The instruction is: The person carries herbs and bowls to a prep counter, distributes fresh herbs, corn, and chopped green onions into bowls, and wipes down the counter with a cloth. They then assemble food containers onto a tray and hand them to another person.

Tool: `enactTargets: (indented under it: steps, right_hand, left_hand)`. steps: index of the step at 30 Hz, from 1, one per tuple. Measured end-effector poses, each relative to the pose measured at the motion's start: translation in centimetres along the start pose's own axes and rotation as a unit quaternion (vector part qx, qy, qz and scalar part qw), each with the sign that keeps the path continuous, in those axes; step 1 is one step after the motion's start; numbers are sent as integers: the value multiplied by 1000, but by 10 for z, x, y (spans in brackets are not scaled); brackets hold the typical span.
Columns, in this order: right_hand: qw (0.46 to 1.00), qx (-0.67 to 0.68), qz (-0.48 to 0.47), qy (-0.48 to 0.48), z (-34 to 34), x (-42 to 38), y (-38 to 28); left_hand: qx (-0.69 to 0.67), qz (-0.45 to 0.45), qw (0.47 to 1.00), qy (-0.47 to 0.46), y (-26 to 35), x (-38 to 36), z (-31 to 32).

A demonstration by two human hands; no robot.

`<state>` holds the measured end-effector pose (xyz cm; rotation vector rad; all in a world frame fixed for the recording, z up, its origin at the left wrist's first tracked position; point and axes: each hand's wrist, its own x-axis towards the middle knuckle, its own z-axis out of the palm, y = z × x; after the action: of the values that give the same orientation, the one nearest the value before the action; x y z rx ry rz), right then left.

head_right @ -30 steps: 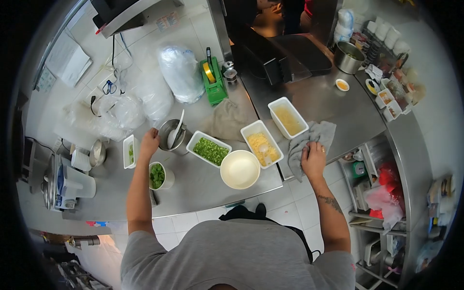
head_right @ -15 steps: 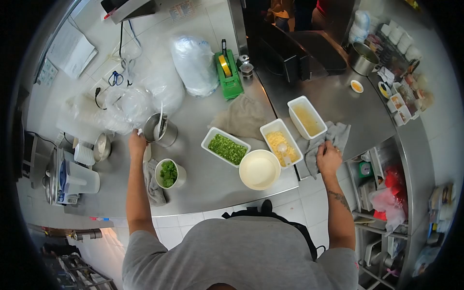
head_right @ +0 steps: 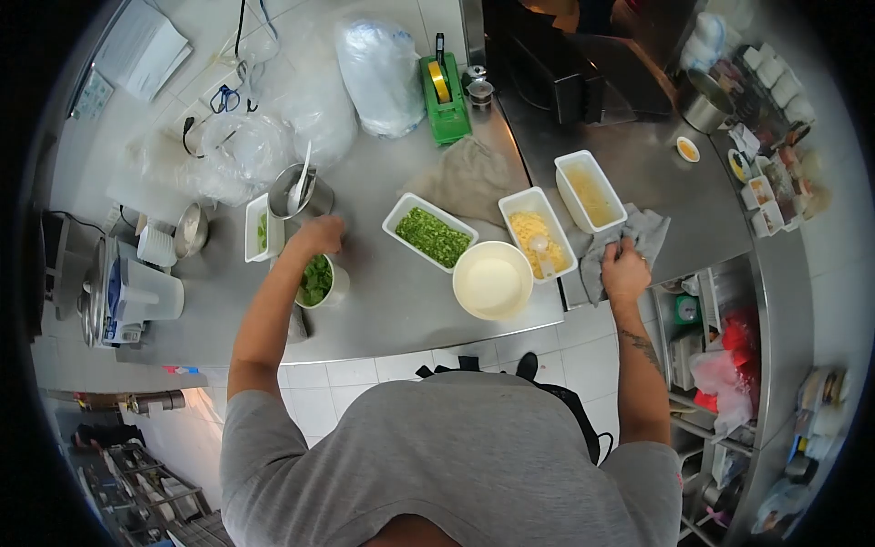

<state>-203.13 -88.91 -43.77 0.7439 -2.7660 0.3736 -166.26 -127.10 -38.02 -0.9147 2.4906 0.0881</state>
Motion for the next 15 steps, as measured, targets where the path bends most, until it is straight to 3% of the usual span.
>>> enactTargets:
  steps: [5,10,15]
  right_hand:
    - [1000,6,-3,10,6,0,5]
    - [999,16,-13,25,2,-1,4]
    - [999,31,-19,22,0,-1,4]
  left_hand:
    - [-8,-2,1000,-3,-4,8,11]
    - [2,-55,997,62,1,-5,1]
    - [9,-76,996,35,4,5,5]
